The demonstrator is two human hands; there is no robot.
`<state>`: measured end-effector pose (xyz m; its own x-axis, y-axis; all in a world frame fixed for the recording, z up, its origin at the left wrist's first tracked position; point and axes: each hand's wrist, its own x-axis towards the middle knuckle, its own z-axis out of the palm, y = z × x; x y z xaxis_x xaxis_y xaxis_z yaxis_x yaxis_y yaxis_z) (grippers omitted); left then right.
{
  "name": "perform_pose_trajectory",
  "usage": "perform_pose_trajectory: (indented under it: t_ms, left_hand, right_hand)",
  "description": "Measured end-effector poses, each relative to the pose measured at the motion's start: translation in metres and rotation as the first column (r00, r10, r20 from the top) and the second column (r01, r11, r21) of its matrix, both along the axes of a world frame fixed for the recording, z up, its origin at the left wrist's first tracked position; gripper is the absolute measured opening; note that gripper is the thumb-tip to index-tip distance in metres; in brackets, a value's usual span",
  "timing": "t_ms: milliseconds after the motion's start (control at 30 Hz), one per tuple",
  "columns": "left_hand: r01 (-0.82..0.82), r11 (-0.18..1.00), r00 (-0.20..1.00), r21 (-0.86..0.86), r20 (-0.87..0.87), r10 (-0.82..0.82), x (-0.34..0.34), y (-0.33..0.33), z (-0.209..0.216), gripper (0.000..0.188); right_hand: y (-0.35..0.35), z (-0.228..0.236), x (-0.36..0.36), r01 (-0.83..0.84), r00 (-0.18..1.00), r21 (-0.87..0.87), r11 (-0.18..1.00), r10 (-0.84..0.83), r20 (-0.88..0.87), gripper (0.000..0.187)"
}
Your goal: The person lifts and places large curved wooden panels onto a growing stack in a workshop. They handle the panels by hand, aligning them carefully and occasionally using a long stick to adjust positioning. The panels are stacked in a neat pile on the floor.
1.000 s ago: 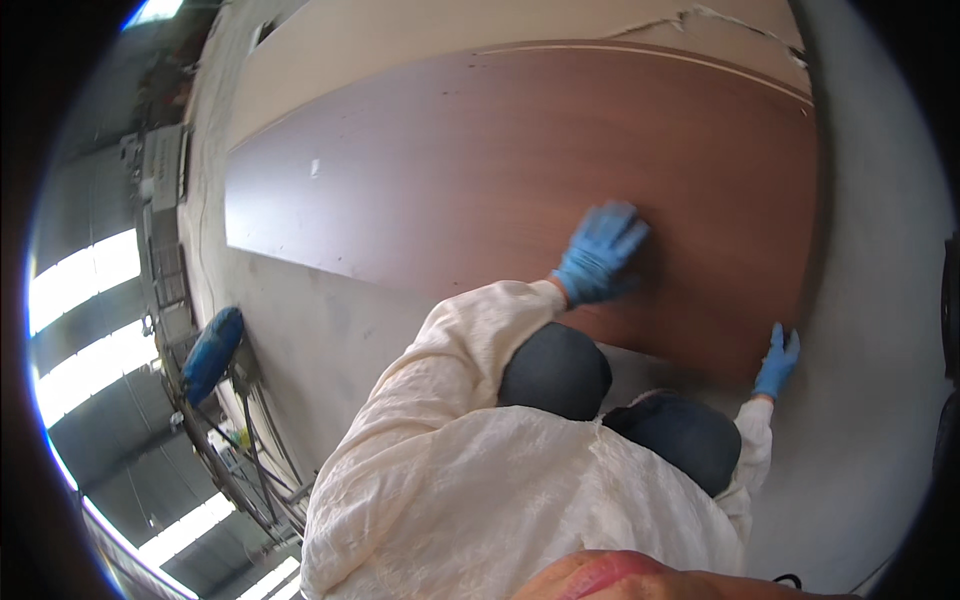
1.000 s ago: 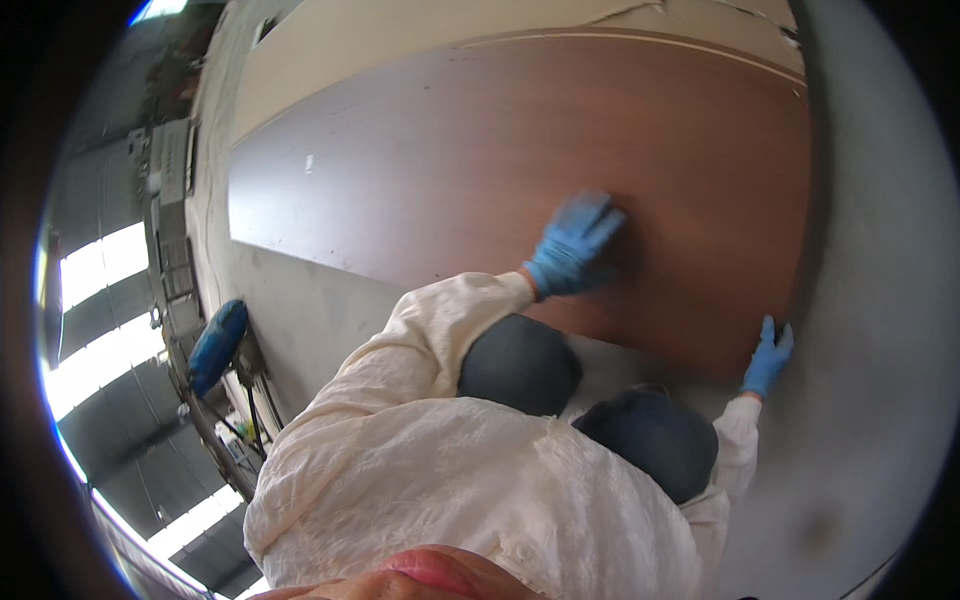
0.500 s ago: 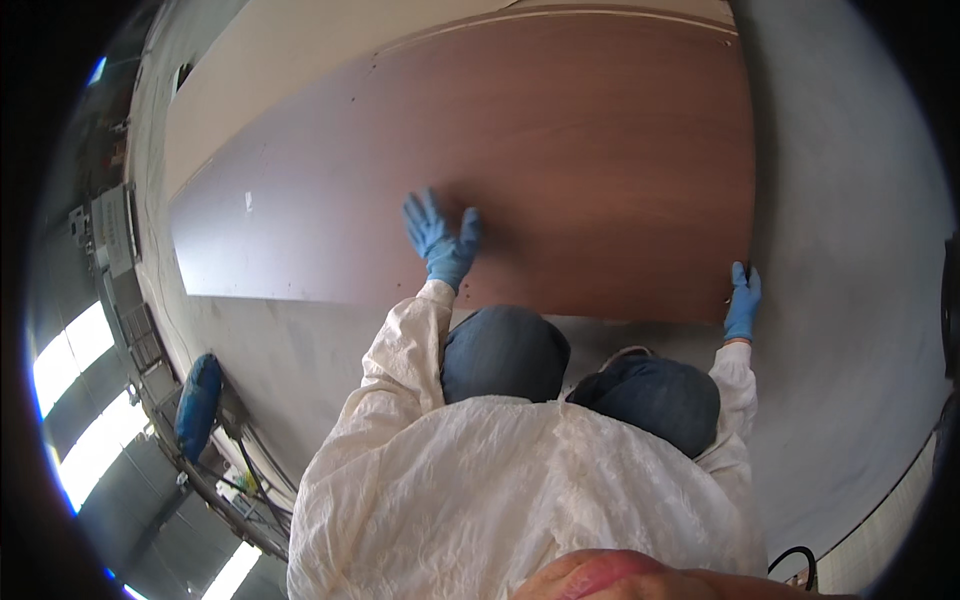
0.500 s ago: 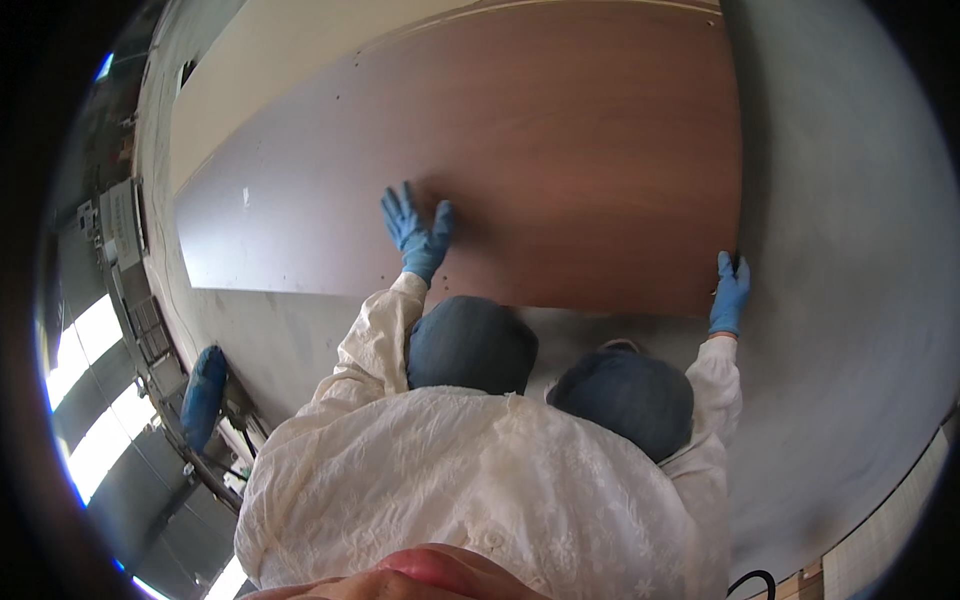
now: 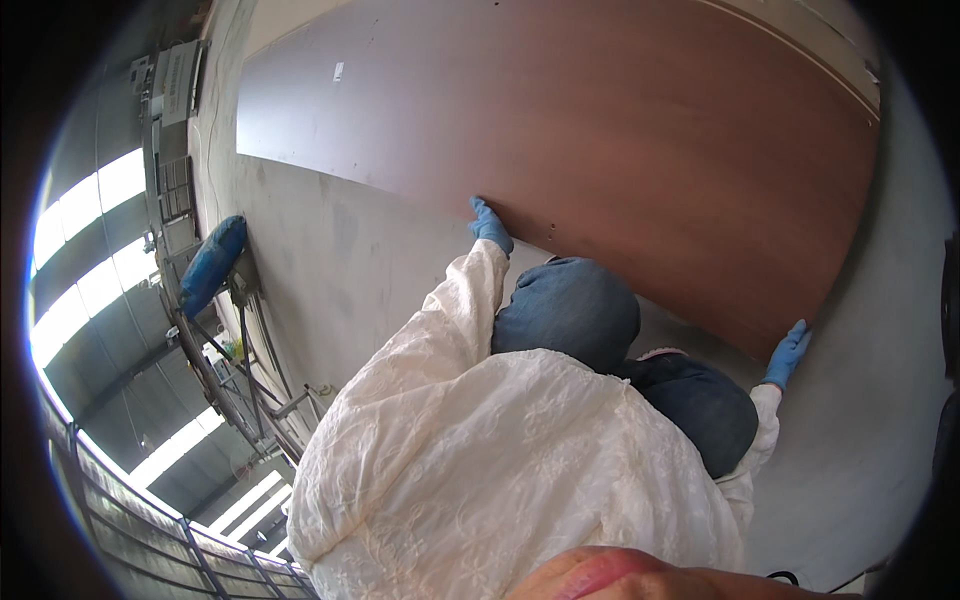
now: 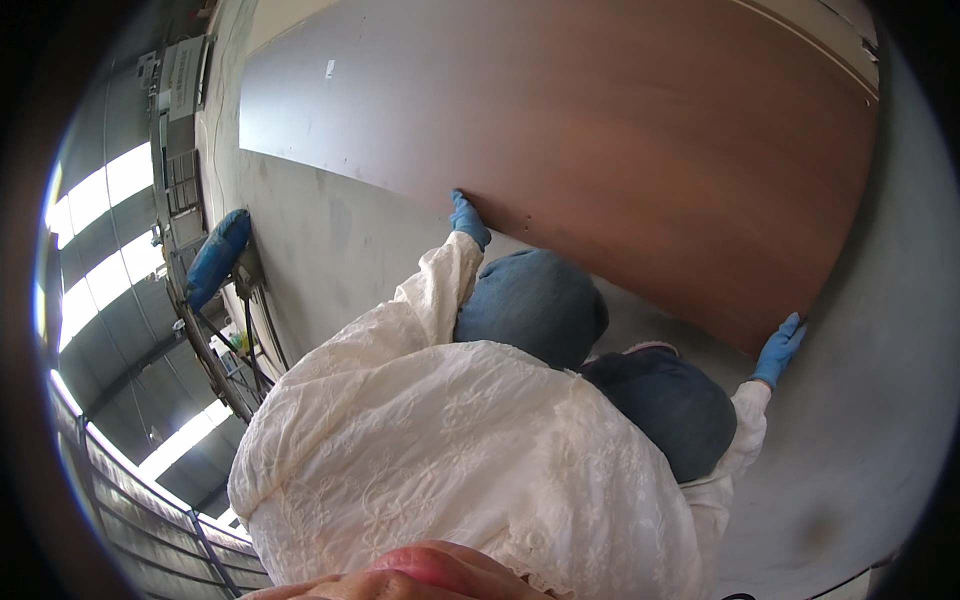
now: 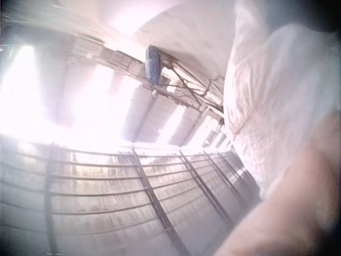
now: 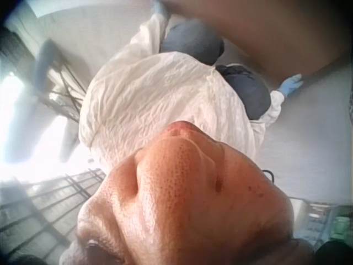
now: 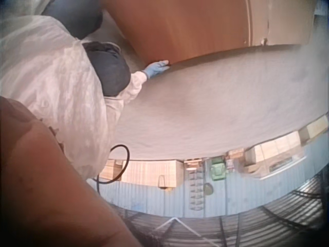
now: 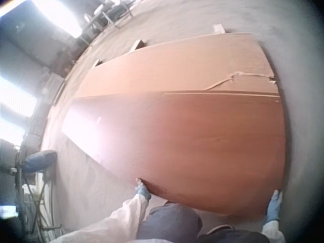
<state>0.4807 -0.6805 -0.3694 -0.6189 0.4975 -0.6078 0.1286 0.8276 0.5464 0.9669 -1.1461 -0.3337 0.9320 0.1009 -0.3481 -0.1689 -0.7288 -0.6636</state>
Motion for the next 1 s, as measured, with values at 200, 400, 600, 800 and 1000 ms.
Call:
perform_pose_trajectory:
  t_ms: [200, 400, 600, 800, 1000]
  left_hand:
    - [-0.054, 0.996, 0.996, 0.065, -0.066, 0.059, 0.018, -0.003, 0.011, 0.104]
    - [0.027, 0.994, 0.990, 0.107, -0.141, -0.011, 0.036, -0.010, 0.041, 0.101]
    - [0.083, 0.993, 0.986, 0.079, -0.150, -0.070, 0.031, -0.010, 0.041, 0.096]
    - [0.067, 0.996, 0.981, 0.059, -0.187, -0.055, 0.031, -0.012, 0.039, 0.093]
    - [0.138, 0.988, 0.976, 0.074, -0.179, -0.123, 0.020, -0.010, 0.028, 0.093]
  right_hand:
    - [0.012, 0.018, -0.002, -0.153, 0.961, -0.161, 0.975, 0.185, 0.205, 0.066]
    - [0.012, 0.019, -0.002, -0.136, 0.966, -0.207, 0.969, 0.177, 0.190, 0.066]
    - [0.009, 0.017, -0.004, -0.086, 0.983, -0.158, 0.984, 0.110, 0.148, 0.065]
    - [0.006, 0.015, -0.005, -0.063, 0.983, -0.135, 0.989, 0.084, 0.161, 0.063]
    - [0.007, 0.016, -0.007, -0.089, 0.975, -0.152, 0.984, 0.118, 0.188, 0.060]
